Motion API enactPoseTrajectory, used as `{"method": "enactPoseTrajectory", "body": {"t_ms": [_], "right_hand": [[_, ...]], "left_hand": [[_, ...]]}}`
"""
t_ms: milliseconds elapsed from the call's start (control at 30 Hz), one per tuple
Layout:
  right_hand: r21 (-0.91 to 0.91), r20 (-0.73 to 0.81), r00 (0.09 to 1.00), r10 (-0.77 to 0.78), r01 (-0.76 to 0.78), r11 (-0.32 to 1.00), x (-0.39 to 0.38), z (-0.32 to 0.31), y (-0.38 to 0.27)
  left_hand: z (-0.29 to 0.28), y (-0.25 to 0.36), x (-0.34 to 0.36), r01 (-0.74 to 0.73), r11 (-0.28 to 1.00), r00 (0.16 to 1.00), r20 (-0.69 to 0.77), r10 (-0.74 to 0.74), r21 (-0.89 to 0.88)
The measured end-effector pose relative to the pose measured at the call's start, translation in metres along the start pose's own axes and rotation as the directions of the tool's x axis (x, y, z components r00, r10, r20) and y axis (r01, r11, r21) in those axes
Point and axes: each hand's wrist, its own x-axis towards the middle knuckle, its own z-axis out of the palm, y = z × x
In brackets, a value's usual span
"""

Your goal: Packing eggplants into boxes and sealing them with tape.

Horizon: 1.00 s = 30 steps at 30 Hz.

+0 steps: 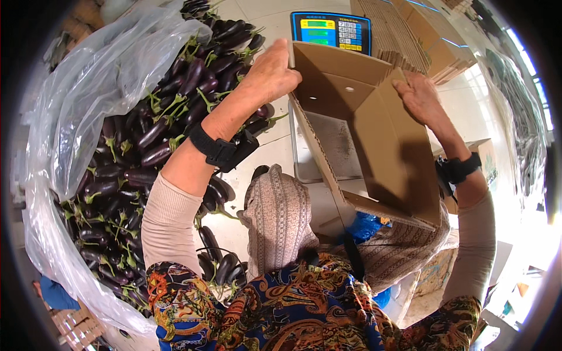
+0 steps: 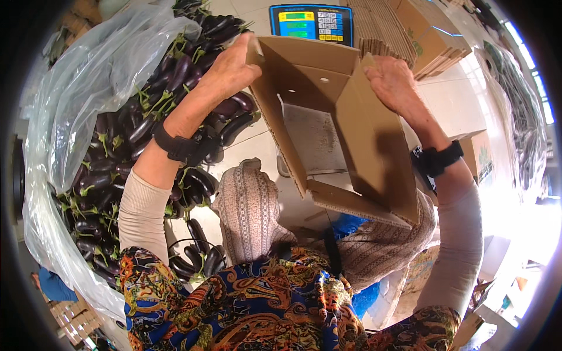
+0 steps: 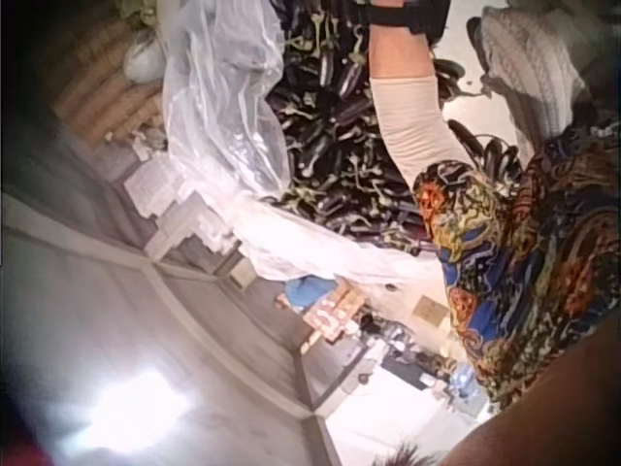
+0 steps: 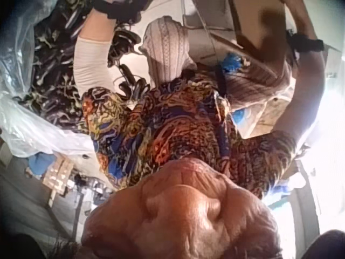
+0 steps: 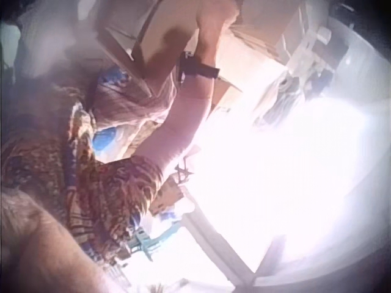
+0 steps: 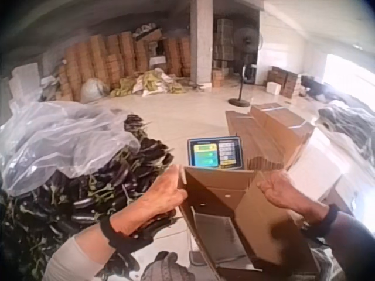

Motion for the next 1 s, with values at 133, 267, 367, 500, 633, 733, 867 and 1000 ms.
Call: {"method": "enactPoseTrajectory", "body": {"t_ms": [133, 267, 367, 500, 633, 733, 867, 1000], "right_hand": [[0.016, 0.034, 0.999, -0.029, 0.028, 0.999, 0.011, 0.001, -0.005], [0.036, -0.097, 0.969, -0.226, 0.231, 0.972, 0.018, 0.014, -0.005], [0.057, -0.084, 0.933, -0.349, 0.354, 0.934, 0.026, 0.025, -0.019], [0.074, 0.080, 0.909, -0.410, 0.404, 0.912, 0.035, 0.021, -0.021], [0.263, 0.039, 0.836, -0.547, 0.520, 0.813, 0.043, 0.020, -0.014], [0.301, 0.442, 0.822, -0.359, 0.241, 0.923, 0.051, -0.002, -0.024], [0.308, 0.522, 0.822, -0.228, 0.068, 0.949, 0.029, -0.025, -0.036], [0.122, 0.235, 0.872, -0.429, 0.412, 0.903, -0.003, -0.057, -0.028]], "left_hand": [[-0.001, -0.017, 0.012, -0.265, 0.959, 0.961, -0.048, 0.271, 0.105], [-0.031, 0.019, 0.004, -0.197, 0.978, 0.895, 0.420, 0.149, 0.074], [-0.013, 0.040, -0.007, -0.191, 0.980, 0.646, 0.746, 0.163, -0.049], [-0.011, 0.046, -0.004, -0.025, 0.990, 0.538, 0.832, 0.133, -0.142], [0.000, 0.045, -0.013, 0.021, 0.964, 0.488, 0.845, 0.220, -0.264], [0.018, 0.035, -0.023, 0.042, 0.972, 0.463, 0.867, 0.186, -0.230], [0.036, 0.041, -0.016, 0.068, 0.995, 0.366, 0.929, 0.049, -0.079], [0.038, 0.034, -0.005, -0.037, 0.997, 0.319, 0.946, -0.057, 0.072]]}}
